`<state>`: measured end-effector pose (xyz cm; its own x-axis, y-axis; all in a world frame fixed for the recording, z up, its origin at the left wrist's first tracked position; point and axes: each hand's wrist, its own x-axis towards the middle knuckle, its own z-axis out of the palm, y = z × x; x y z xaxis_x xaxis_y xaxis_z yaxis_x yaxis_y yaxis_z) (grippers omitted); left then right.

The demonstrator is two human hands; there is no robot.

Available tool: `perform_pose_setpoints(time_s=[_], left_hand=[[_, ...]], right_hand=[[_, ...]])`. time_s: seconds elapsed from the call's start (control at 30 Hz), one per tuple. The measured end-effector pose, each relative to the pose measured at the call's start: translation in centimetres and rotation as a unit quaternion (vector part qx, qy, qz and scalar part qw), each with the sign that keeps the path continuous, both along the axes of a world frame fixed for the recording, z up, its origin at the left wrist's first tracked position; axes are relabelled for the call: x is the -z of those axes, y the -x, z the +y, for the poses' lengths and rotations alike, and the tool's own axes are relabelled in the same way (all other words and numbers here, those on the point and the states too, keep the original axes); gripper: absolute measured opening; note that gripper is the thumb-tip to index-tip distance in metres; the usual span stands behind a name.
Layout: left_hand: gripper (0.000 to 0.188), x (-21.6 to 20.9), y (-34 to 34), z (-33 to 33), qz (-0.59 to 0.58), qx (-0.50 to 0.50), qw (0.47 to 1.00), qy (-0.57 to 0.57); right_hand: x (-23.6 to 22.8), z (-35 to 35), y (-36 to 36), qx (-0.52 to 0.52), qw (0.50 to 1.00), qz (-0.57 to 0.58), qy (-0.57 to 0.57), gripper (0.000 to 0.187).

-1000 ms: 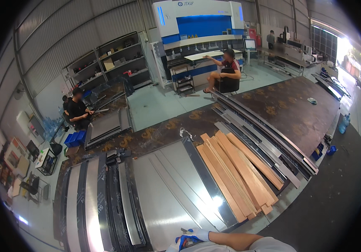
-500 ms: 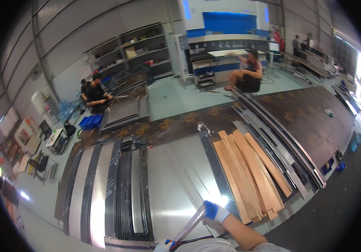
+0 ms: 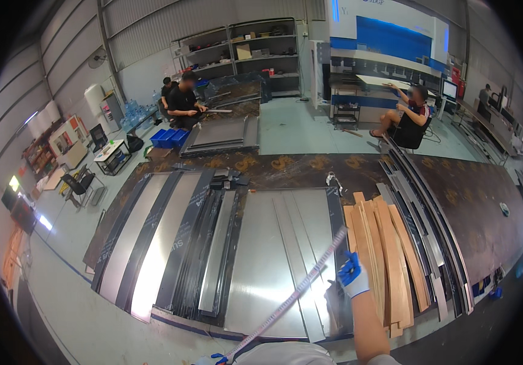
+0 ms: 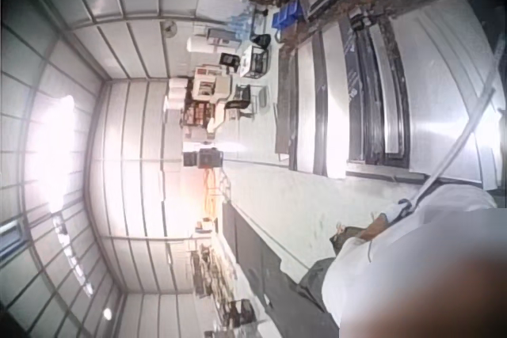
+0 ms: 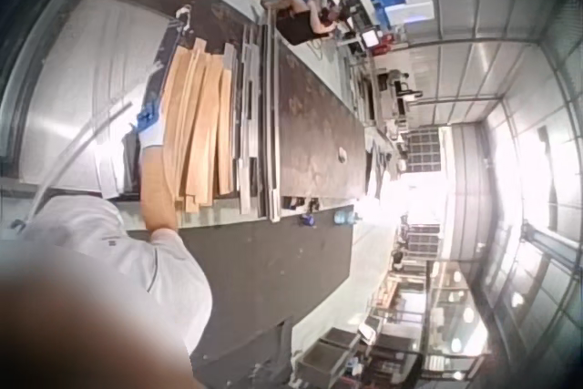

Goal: The person measures a large metal sheet on a workbench using a tape measure and marks it with a pen. They handle the sheet and wooden supports, then retrieve a tape measure from the floor and continue measuring and marking the sheet.

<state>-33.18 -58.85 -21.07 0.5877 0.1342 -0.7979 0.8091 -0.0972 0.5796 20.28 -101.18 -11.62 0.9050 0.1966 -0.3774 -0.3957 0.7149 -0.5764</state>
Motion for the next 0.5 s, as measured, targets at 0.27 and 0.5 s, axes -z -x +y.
perform_pose_setpoints(time_s=[0.27,0.5], left_hand=[[0.03,6.7,0.1,0.1,-0.111,0.286,0.903,-0.3],[0.034,10.0,-3.9,0.0,-0.051,0.008,0.98,-0.19]], right_hand=[[9.4,9.2,14.4,-0.184,0.97,-0.055,0.149,0.034],[8.7,9.1,20.5,-0.305,0.939,0.137,0.081,0.029]])
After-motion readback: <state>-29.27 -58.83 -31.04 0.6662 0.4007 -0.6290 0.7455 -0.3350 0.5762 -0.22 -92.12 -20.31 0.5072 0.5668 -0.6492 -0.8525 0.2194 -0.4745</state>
